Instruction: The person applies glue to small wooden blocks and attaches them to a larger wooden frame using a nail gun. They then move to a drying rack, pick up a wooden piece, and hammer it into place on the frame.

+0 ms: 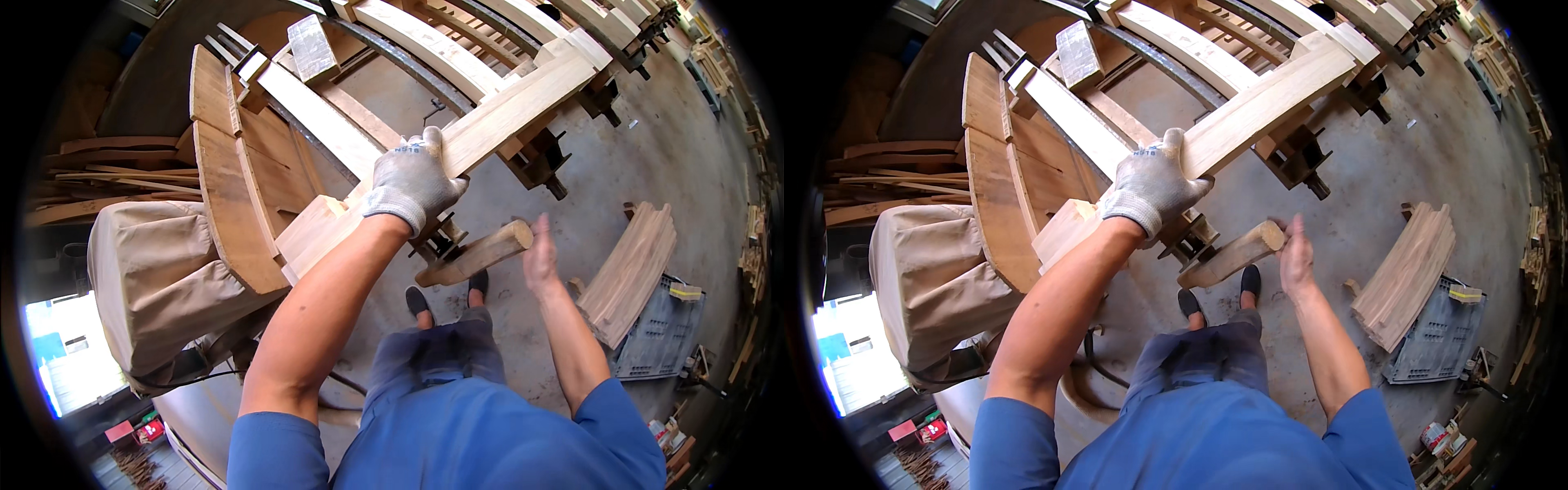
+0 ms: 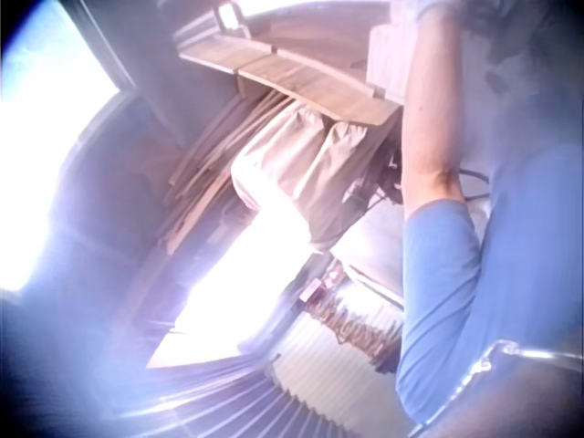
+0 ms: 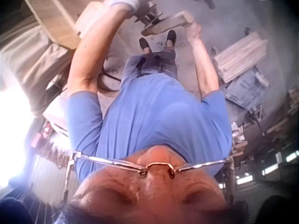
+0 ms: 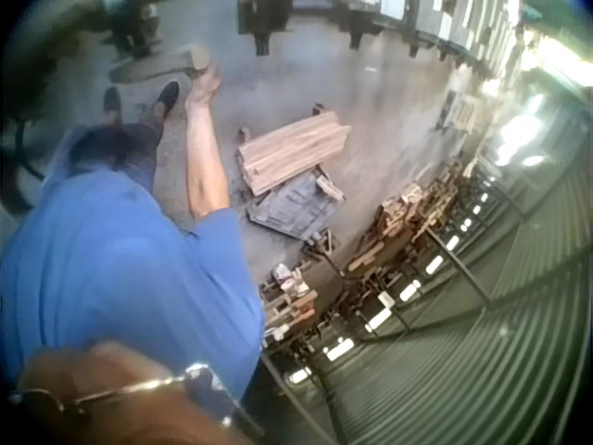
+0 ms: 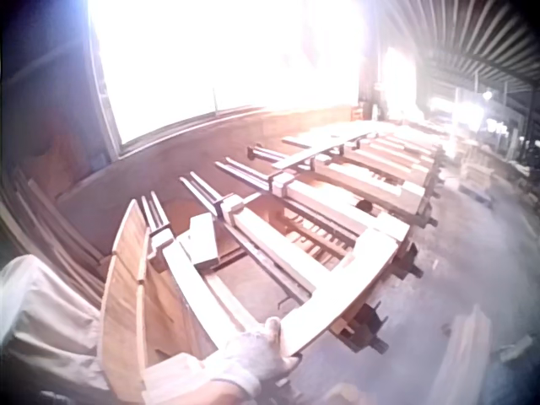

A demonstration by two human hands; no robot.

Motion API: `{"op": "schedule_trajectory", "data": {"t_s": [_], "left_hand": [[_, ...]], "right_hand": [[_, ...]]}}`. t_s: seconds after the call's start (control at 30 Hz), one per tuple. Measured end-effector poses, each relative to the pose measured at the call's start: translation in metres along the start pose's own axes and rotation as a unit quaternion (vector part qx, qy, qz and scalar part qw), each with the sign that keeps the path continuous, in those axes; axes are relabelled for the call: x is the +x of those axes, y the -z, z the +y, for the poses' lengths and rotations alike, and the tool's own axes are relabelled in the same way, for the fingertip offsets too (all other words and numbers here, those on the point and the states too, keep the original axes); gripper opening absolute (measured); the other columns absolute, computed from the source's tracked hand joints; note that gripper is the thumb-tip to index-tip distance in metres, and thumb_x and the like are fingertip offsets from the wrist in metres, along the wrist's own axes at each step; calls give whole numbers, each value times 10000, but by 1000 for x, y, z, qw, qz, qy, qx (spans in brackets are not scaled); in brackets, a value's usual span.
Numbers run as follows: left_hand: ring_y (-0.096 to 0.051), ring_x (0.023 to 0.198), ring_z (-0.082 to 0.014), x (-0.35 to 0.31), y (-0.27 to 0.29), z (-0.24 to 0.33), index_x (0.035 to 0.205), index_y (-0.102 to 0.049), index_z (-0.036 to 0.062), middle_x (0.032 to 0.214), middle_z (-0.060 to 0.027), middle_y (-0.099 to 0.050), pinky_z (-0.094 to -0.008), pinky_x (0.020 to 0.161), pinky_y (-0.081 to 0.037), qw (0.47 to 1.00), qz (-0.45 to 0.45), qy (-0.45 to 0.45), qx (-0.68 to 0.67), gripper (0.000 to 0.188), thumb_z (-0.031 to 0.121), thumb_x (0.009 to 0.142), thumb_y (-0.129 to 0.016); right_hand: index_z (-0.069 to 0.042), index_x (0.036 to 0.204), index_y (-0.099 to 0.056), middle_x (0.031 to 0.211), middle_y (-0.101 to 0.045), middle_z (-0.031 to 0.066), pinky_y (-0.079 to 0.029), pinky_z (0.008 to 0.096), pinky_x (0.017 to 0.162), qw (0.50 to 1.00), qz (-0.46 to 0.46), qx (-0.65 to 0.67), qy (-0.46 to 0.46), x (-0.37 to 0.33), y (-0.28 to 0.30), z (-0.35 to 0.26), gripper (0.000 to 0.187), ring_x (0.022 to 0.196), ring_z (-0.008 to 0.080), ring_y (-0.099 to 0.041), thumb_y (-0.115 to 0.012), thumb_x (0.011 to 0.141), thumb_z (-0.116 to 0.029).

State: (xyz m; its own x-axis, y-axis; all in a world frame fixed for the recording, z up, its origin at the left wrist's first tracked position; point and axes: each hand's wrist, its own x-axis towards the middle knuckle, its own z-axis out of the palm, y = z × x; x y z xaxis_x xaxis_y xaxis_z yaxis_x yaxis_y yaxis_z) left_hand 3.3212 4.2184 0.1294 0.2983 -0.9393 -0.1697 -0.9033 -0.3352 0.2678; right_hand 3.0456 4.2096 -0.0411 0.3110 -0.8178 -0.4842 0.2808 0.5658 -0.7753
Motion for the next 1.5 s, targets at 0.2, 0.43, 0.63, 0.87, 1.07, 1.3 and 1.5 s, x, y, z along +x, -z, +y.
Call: {"op": "schedule_trajectory", "data": {"t_s": [0.2, 0.43, 0.63, 0.87, 1.07, 1.3, 1.5], "left_hand": [[-756, 961, -392, 1, 1, 3, 1234, -583, 49, 984, -243, -757, -469, 870, -596, 1000, 2, -3, 8, 622, 491, 832, -758], [-707, 1112, -354, 1, 11, 15, 1247, -597, 37, 1133, -209, -729, -448, 955, -566, 998, -47, 32, 26, 641, 487, 827, -774], [-711, 1106, -345, 0, 13, 12, 1242, -605, 33, 1142, -212, -730, -448, 949, -569, 998, -52, 29, 8, 640, 494, 829, -770], [-709, 1110, -357, -2, 11, 10, 1243, -602, 25, 1126, -219, -734, -449, 949, -568, 999, -45, 29, 11, 649, 497, 828, -761], [-708, 1114, -354, -1, 11, 13, 1244, -601, 26, 1141, -216, -731, -446, 955, -565, 998, -46, 30, 25, 654, 503, 827, -763], [-705, 1126, -338, -2, 12, 11, 1269, -594, 35, 1153, -212, -728, -440, 960, -563, 997, -64, 42, 26, 665, 513, 832, -746], [-776, 928, -347, 1, 3, 5, 1268, -597, 56, 982, -226, -766, -430, 853, -616, 1000, -11, 3, 19, 633, 498, 845, -758]], "right_hand": [[21, 1395, -550, 1369, -635, 232, -433, 480, 1147, 848, -176, -376, 330, -108, -80, 3, 630, 1342, 372, -573, -636, 1018, -475], [-10, 1150, -667, 1215, -675, 189, -474, 492, 1081, 488, -466, -665, 321, -67, -42, 227, 393, 1243, 381, -613, -720, 867, -279], [-29, 967, -707, 963, -738, 153, -572, 415, 781, 855, -227, -467, 16, -27, 51, 195, 198, 931, 272, -724, -632, 926, -207], [2, 1392, -561, 1264, -697, 147, -498, 393, 1040, 982, -80, -124, 115, -13, -25, -20, 802, 1166, 253, -667, -383, 1051, -702], [18, 1476, -475, 1452, -571, 224, -428, 489, 1146, 718, -276, -492, 408, -118, -92, 64, 671, 1353, 423, -538, -608, 993, -429], [-22, 1232, -694, 1373, -635, 228, -514, 470, 1036, 623, -426, -656, -38, -53, -47, 206, 470, 1272, 397, -600, -749, 847, -285], [-40, 1331, -648, 1305, -685, 128, -510, 371, 1048, 828, -113, -549, 1, 12, 59, 105, 325, 1243, 229, -639, -552, 1024, -83]]}}
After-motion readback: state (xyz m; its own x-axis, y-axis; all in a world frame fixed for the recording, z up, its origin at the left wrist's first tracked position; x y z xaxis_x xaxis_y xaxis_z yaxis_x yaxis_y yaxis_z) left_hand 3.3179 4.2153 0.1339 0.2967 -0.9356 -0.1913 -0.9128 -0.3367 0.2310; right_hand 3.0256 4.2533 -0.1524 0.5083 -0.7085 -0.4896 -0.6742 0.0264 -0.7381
